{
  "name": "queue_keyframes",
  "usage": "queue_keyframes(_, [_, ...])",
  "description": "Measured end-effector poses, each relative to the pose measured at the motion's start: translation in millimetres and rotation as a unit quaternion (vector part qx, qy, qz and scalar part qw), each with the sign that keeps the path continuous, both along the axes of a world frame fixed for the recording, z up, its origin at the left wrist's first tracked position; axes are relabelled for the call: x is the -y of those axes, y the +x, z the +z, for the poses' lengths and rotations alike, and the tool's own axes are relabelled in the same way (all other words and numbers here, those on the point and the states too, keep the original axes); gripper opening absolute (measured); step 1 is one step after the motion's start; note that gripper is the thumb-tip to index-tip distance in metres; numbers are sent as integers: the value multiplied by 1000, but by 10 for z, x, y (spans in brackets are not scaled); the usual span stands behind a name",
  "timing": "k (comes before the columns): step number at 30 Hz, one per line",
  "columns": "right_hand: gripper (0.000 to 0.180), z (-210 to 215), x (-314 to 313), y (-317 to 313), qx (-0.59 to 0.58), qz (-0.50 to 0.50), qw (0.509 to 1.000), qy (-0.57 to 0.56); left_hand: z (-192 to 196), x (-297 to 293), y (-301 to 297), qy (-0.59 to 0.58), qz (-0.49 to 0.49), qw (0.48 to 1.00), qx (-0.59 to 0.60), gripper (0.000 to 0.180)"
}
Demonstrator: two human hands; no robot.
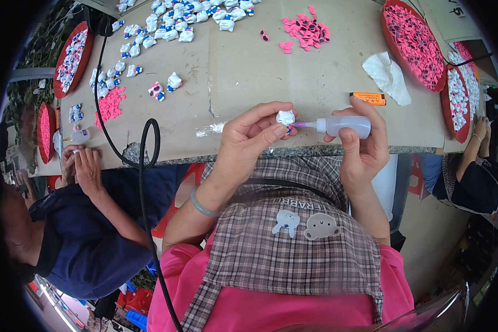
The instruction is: The person attaches small plastic parts and bow parts to cat figurines by applying glue from a glue bottle and pressing the parts onto the figurines by hand.
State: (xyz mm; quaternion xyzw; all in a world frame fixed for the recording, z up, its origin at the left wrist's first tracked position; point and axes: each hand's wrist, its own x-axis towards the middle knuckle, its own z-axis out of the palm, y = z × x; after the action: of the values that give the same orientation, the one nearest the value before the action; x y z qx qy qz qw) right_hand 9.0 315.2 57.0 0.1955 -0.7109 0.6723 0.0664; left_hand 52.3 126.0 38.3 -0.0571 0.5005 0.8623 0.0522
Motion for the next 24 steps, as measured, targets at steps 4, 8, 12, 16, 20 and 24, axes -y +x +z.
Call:
queue_keyframes(4, [37,-5,3,0,2,-2,1000,-1,10,0,-3,-12,-13,1000,15,34])
queue_keyframes(8, [38,-8,4,2,-3,-4,1000,2,11,-4,-2,-4,-21,1000,13,36])
queue_keyframes(12, [39,-12,8,9,-12,-13,1000,2,4,-1,2,-5,-28,999,15,36])
queue_keyframes(16, [40,-20,-2,13,-31,-19,999,13,21,-13,7,13,-29,999,22,35])
queue_keyframes(20, [40,-25,-4,22,-37,-24,999,13,24,-14,2,27,-28,999,21,33])
queue_keyframes(24, [41,-22,-8,22,-48,-37,998,19,34,-23,-2,38,-20,999,22,33])
